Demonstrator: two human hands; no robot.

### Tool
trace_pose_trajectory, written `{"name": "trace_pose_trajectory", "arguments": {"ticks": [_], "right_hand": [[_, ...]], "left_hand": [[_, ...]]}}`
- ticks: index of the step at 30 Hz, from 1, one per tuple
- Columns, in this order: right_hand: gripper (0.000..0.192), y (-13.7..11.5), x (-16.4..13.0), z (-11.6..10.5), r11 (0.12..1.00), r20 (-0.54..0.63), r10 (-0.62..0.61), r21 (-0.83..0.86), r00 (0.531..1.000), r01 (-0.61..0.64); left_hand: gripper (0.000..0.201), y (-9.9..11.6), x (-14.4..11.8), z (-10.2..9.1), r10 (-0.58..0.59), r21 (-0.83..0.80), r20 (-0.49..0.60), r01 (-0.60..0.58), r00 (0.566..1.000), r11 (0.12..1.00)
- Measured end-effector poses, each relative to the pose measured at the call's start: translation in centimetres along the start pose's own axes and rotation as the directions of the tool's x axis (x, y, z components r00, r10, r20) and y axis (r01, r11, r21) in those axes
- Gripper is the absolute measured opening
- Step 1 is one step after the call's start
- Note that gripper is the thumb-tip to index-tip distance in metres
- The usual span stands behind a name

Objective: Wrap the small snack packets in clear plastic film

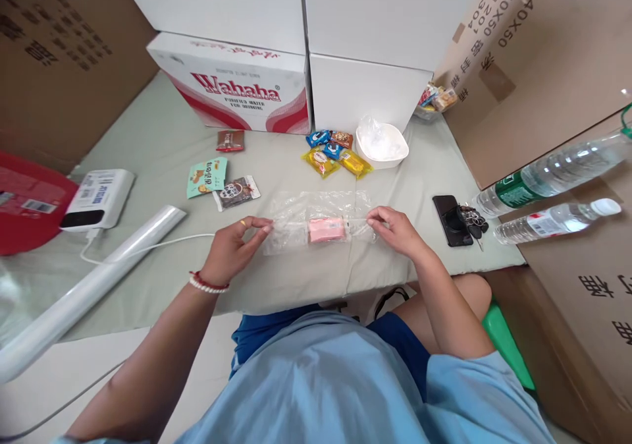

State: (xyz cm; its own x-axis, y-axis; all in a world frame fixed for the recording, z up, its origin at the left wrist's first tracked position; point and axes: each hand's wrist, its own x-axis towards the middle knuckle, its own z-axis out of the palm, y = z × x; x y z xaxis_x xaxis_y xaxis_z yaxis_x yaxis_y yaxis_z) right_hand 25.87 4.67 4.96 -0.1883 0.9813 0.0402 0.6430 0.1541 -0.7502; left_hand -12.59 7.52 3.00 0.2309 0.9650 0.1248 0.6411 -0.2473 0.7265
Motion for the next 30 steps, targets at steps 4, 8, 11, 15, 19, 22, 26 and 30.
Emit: {"name": "trace_pose_trajectory", "arguments": {"ticks": [4,8,11,15,19,22,26,30], "right_hand": [[0.033,1.2,3.8,-0.1,0.996,0.027,0.032,0.081,0.999,-0.034],[0.032,2.4,5.6,0.6,0.997,0.052,0.056,0.046,0.997,-0.058],[0.023,3.1,6.2,1.3,0.982,0.068,0.112,-0.16,0.991,-0.1],[0.024,2.6,7.2,1.6,0.869,-0.107,0.076,-0.48,0.991,-0.118],[0.029,0.5,9.4,2.4,0.86,-0.071,-0.1,-0.508,0.992,0.05],[0.041,-1.1,11.7,4.3,0.846,0.137,-0.146,-0.497,0.98,0.195],[0.058,-2.2,14.6,6.3,0.821,0.263,0.029,-0.557,0.964,0.127],[0.022,-2.8,15.9,5.6,0.91,0.379,0.111,-0.41,0.919,0.059]], "left_hand": [[0.035,-0.6,2.6,0.9,-0.072,0.094,-0.008,0.072,0.997,0.993],[0.032,-1.7,3.6,2.0,-0.138,0.128,-0.004,0.138,0.99,0.982],[0.03,-2.5,3.9,2.1,-0.138,0.172,-0.086,0.151,0.987,0.974],[0.028,-1.3,2.7,1.1,0.011,0.26,-0.416,0.108,0.909,0.96],[0.017,3.5,0.5,1.4,0.298,0.385,-0.495,-0.102,0.816,0.917],[0.022,6.8,-0.4,4.3,0.487,0.372,-0.221,-0.389,0.845,0.843],[0.024,7.6,0.2,8.5,0.369,0.407,0.103,-0.378,0.924,0.832],[0.023,6.7,0.8,9.8,0.299,0.448,0.197,-0.357,0.934,0.82]]}}
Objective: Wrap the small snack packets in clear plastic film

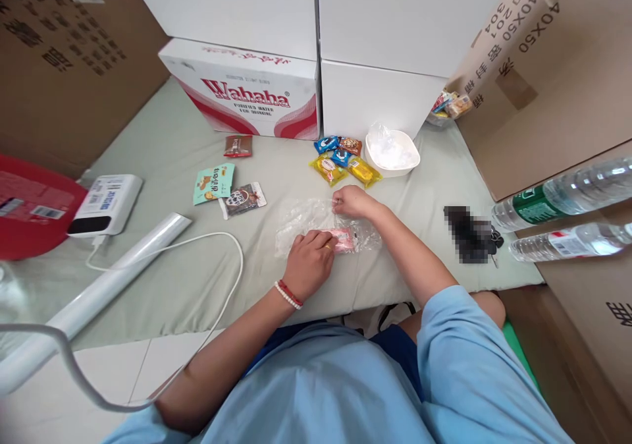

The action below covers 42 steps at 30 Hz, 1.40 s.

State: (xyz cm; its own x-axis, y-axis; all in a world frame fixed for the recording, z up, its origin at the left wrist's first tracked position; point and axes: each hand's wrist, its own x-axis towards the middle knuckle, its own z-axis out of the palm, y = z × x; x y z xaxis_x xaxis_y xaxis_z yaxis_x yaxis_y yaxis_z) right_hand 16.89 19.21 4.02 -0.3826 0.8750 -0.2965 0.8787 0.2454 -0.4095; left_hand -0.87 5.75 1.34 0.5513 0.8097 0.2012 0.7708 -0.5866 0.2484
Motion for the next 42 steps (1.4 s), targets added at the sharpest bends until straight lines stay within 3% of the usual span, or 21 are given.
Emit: {"name": "trace_pose_trajectory", "arguments": {"ticks": [2,4,6,10,15,21,24,28,29,30,31,34,35,37,39,42], "right_hand": [[0.013,-0.1,-0.7,-0.6,0.994,-0.005,-0.077,0.078,0.997,0.078],[0.015,-0.3,-2.2,-0.7,0.978,-0.082,-0.185,0.077,0.979,0.192],[0.021,-0.6,-4.2,-0.1,0.954,-0.139,-0.298,0.0,0.944,0.301],[0.032,-0.9,-8.3,2.4,0.894,-0.138,-0.44,-0.158,0.887,0.419],[0.043,-0.3,-10.8,6.2,0.884,-0.239,-0.468,-0.149,0.851,0.444],[0.042,-0.2,-10.9,8.0,0.893,-0.236,-0.433,-0.246,0.87,0.377],[0.042,-0.6,-10.8,8.1,0.887,-0.202,-0.421,-0.297,0.884,0.354],[0.046,-0.9,-10.9,8.3,0.882,-0.201,-0.4,-0.348,0.894,0.316],[0.047,-1.0,-10.9,8.3,0.881,-0.203,-0.399,-0.355,0.894,0.312],[0.047,-1.0,-10.9,8.4,0.881,-0.204,-0.398,-0.358,0.894,0.31],[0.046,-1.1,-11.0,8.4,0.882,-0.206,-0.397,-0.356,0.894,0.309],[0.042,-1.3,-10.9,8.2,0.897,-0.219,-0.386,-0.317,0.896,0.309],[0.041,-1.3,-10.9,8.2,0.904,-0.228,-0.379,-0.296,0.897,0.308],[0.039,-1.3,-10.9,8.2,0.917,-0.243,-0.366,-0.257,0.898,0.304],[0.04,-1.2,-10.8,8.4,0.925,-0.252,-0.357,-0.23,0.899,0.303],[0.042,-0.9,-10.8,8.7,0.929,-0.257,-0.357,-0.195,0.898,0.313]], "left_hand": [[0.023,-0.1,-0.1,0.0,0.001,0.0,-0.003,-0.001,1.0,1.0],[0.023,-0.1,-0.2,0.0,-0.001,-0.007,-0.005,0.001,1.0,1.0],[0.023,0.1,-0.3,0.0,-0.011,-0.014,-0.016,0.011,1.0,1.0],[0.027,0.1,-0.5,-0.1,-0.051,-0.048,-0.037,0.049,0.998,0.998],[0.031,-1.7,-0.9,-0.4,-0.069,-0.284,-0.007,0.064,0.998,0.957],[0.028,-3.9,-1.8,0.0,-0.254,-0.629,-0.07,0.154,0.965,0.762],[0.023,-4.4,-2.1,-0.2,-0.437,-0.729,-0.224,0.148,0.871,0.668],[0.02,-5.6,-1.4,-1.4,-0.723,-0.825,-0.331,0.185,0.606,0.533],[0.024,-6.0,-1.0,-1.8,-0.749,-0.822,-0.35,0.199,0.563,0.533],[0.031,-6.4,-0.6,-2.1,-0.74,-0.799,-0.371,0.213,0.56,0.562],[0.041,-6.6,-0.3,-2.4,-0.693,-0.754,-0.391,0.222,0.605,0.618],[0.072,-6.7,0.2,-3.0,-0.368,-0.508,-0.317,0.171,0.874,0.844],[0.07,-6.4,0.1,-3.1,-0.258,-0.416,-0.256,0.135,0.932,0.9],[0.042,-5.8,-0.4,-3.5,-0.123,-0.256,-0.171,0.076,0.978,0.964],[0.016,-5.1,-1.2,-3.9,-0.063,-0.153,-0.171,0.037,0.983,0.988],[0.027,-4.6,-2.7,-4.0,0.046,-0.087,-0.211,-0.065,0.977,0.994]]}}
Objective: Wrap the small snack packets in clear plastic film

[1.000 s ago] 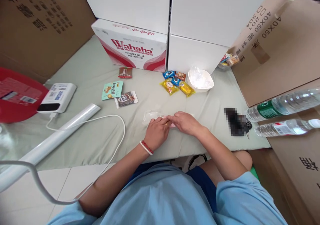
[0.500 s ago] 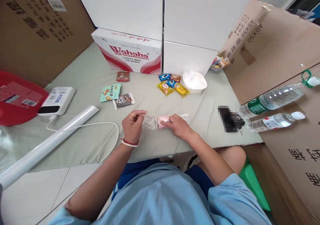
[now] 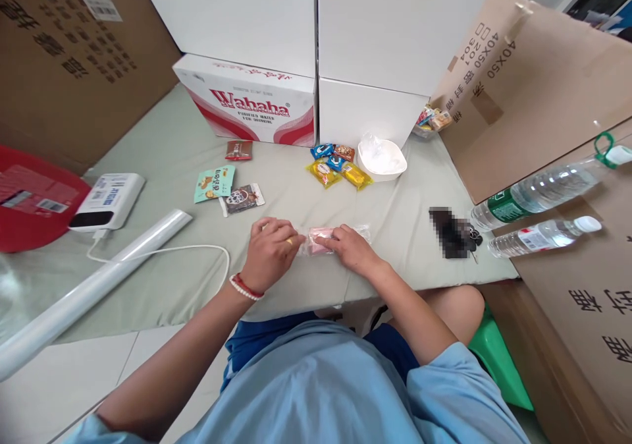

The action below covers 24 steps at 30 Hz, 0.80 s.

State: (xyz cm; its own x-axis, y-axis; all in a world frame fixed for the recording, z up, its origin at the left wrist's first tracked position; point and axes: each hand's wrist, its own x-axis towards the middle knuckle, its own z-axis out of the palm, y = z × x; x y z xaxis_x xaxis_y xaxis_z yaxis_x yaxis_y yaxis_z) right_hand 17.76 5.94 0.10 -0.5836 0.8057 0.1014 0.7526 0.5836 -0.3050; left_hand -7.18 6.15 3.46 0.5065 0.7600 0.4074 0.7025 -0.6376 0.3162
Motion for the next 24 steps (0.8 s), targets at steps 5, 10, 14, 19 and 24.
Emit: {"name": "trace_pose_trajectory", "arguments": {"ticks": [5,10,14,19,24], "right_hand": [[0.042,0.4,-0.3,-0.1,0.988,-0.056,-0.063,0.134,0.996,0.07],[0.035,0.1,-0.5,-1.1,0.936,-0.137,-0.132,0.308,0.982,0.169],[0.035,-0.4,-0.4,-1.0,0.937,-0.122,-0.092,0.324,0.988,0.128],[0.036,-0.6,-0.2,-0.2,0.948,-0.118,-0.037,0.311,0.992,0.072],[0.036,-0.8,0.1,-0.2,0.946,-0.131,-0.018,0.318,0.991,0.059]], "left_hand": [[0.027,-0.8,-3.2,1.0,0.082,0.024,0.116,-0.086,0.99,0.996],[0.029,-1.8,-3.9,2.3,-0.135,-0.104,0.171,0.154,0.976,0.983],[0.043,-1.6,-2.3,3.0,-0.534,-0.084,0.124,0.545,0.836,0.834],[0.032,-1.9,-1.1,2.6,-0.523,0.133,0.133,0.508,0.842,0.851],[0.004,-1.9,-0.9,1.1,-0.464,-0.155,0.099,0.474,0.88,0.867]]}}
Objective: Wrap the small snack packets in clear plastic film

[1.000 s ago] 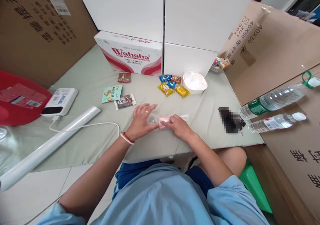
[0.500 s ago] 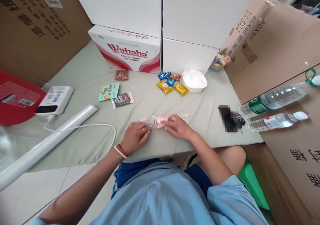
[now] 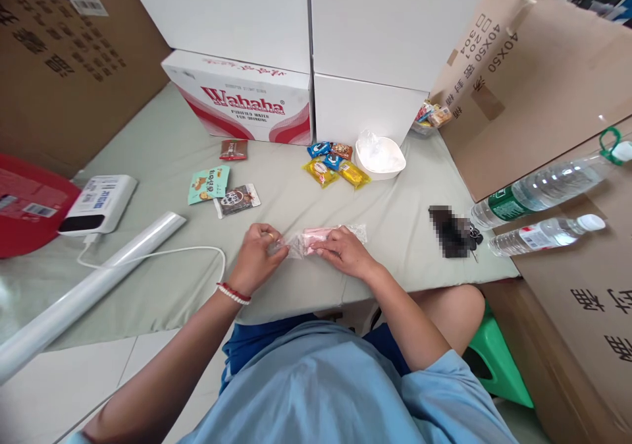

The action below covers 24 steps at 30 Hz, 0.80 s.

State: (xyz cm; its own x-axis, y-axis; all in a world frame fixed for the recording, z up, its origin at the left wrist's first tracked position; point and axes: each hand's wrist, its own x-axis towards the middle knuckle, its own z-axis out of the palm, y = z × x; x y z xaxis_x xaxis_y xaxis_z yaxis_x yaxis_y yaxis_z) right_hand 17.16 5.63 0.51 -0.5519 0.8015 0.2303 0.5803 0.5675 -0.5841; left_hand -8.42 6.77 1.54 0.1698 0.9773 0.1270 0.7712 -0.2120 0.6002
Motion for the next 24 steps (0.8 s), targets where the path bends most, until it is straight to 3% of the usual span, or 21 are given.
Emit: {"name": "trace_pose_trajectory", "arguments": {"ticks": [3,6,9,12,14,15,17,18,19,20,24], "right_hand": [[0.033,-0.2,0.4,0.1,1.0,0.006,0.002,-0.002,1.0,-0.002],[0.03,-0.4,0.5,0.3,1.0,0.006,0.009,-0.022,1.0,-0.009],[0.028,-0.3,0.0,0.3,1.0,-0.004,0.015,-0.002,1.0,-0.015],[0.025,0.2,-1.4,0.0,0.987,-0.025,0.032,0.161,0.999,-0.028],[0.027,0.9,-2.3,-0.5,0.947,-0.109,0.174,0.29,0.979,-0.136],[0.03,1.3,-2.7,-0.8,0.919,-0.196,0.292,0.328,0.936,-0.218],[0.036,2.2,-3.1,-1.1,0.867,-0.402,0.49,0.317,0.774,-0.385],[0.039,2.7,-3.1,-1.2,0.848,-0.485,0.53,0.269,0.696,-0.458],[0.042,3.2,-3.0,-1.2,0.832,-0.533,0.536,0.201,0.655,-0.518],[0.044,3.6,-2.9,-1.2,0.819,-0.536,0.531,0.129,0.656,-0.559],[0.025,4.2,-2.8,-1.0,0.816,-0.386,0.535,0.004,0.752,-0.579]], "left_hand": [[0.007,1.7,-0.1,0.4,0.037,-0.185,0.044,-0.028,0.998,0.982],[0.006,3.9,-0.5,2.1,0.1,-0.196,-0.001,-0.099,0.995,0.976],[0.018,5.2,-1.3,4.0,0.241,-0.078,-0.028,-0.243,0.97,0.967],[0.034,5.1,-2.1,5.1,0.32,0.094,0.022,-0.321,0.947,0.942],[0.039,4.7,-2.4,5.3,0.316,0.187,0.065,-0.323,0.947,0.928],[0.04,4.5,-2.5,5.3,0.308,0.225,0.082,-0.319,0.948,0.921],[0.042,4.2,-2.5,5.5,0.299,0.275,0.113,-0.319,0.948,0.907],[0.044,4.2,-2.6,5.6,0.297,0.29,0.121,-0.32,0.947,0.902],[0.046,4.2,-2.6,5.8,0.296,0.299,0.123,-0.319,0.947,0.899],[0.048,4.3,-2.6,5.9,0.294,0.306,0.12,-0.317,0.948,0.898],[0.052,4.5,-3.1,6.6,0.295,0.348,0.114,-0.316,0.949,0.883]]}}
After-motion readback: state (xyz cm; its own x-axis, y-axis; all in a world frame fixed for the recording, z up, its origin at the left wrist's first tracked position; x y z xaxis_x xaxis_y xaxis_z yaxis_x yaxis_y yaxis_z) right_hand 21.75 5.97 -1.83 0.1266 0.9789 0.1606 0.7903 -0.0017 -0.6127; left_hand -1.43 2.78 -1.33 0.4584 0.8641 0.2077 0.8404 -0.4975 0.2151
